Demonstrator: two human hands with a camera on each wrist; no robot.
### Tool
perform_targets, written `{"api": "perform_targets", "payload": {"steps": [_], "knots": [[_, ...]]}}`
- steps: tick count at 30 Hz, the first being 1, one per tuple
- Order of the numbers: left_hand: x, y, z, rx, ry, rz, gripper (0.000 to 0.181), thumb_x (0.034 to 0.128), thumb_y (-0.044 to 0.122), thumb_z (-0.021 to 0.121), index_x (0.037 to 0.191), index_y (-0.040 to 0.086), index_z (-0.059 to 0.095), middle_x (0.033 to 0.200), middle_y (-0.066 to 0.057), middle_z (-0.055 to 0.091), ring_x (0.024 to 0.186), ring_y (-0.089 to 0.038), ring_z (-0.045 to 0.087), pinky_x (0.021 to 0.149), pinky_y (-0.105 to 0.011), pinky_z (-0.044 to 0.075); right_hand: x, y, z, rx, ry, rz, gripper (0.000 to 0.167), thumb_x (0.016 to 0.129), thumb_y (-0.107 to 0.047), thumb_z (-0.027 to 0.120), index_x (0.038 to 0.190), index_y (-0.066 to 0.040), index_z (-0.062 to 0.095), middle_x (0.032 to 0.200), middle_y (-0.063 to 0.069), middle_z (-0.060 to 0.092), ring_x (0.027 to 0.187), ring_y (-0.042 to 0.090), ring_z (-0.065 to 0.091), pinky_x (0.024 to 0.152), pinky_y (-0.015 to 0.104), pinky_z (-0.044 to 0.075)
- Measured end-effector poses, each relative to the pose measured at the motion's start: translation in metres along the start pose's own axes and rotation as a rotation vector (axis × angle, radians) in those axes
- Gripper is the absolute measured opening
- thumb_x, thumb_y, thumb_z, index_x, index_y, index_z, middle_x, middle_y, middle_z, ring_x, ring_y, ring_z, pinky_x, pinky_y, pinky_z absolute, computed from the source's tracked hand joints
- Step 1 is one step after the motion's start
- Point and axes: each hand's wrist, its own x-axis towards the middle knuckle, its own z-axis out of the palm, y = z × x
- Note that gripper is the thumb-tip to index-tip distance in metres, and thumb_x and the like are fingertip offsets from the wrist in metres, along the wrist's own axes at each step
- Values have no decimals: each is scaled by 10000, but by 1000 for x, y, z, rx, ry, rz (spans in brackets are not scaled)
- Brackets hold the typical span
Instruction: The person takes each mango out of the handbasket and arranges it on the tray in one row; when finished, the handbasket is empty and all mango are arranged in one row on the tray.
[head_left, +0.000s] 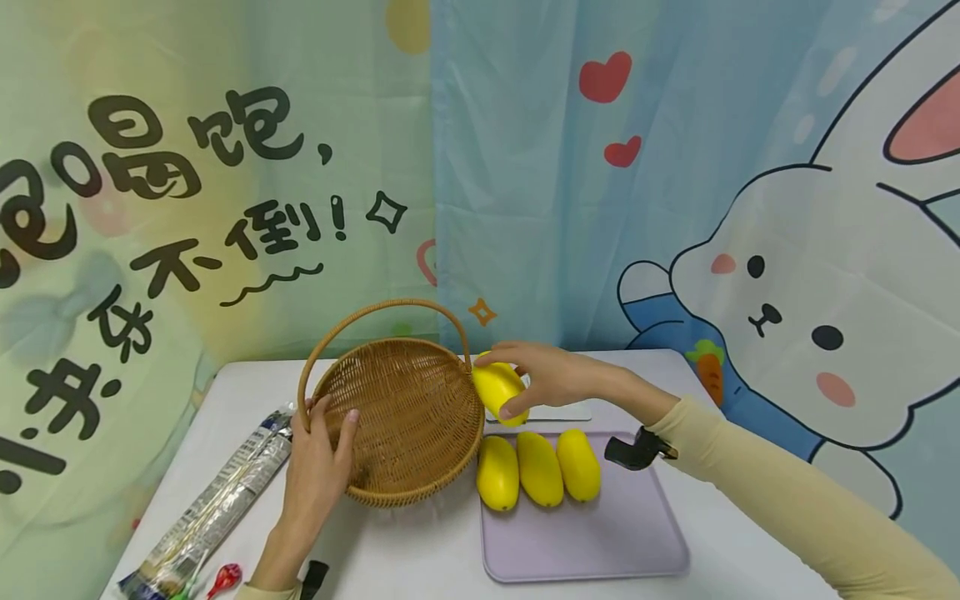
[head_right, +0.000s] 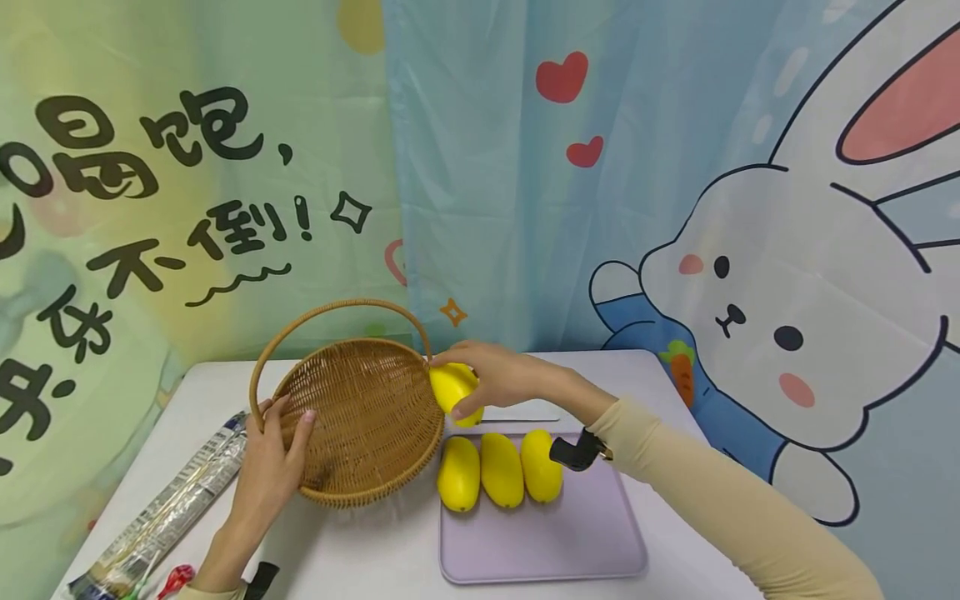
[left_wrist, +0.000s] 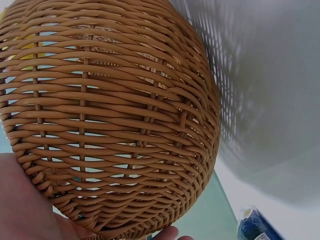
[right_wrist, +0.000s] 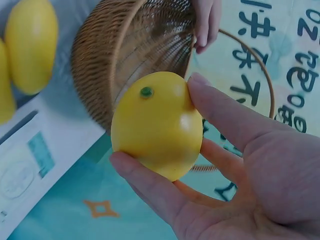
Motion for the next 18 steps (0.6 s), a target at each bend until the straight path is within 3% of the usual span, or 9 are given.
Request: {"api": "perform_targets", "payload": {"steps": [11,18], "knots": [[-1,-2,0,-1,-19,-10,746,1054,563,396,1575,37,307,1623,-320,175,1409,-558,348,1032,-697,416,-46,46,-3,23,94,144,692,883,-318,803,1493,-195,499,1566,130,425,1292,381,538,1035,549,501],[0,-5,1,-3,-9,-4,768,1048,581,392,1579,34,297,1622,-317,179,1395,-558,369,1017,-688,435,-68,81,7,15,158,178,680,882,-317,802,1463,-103,520,1520,202,469,1302,411,511,1027,576,503]]}}
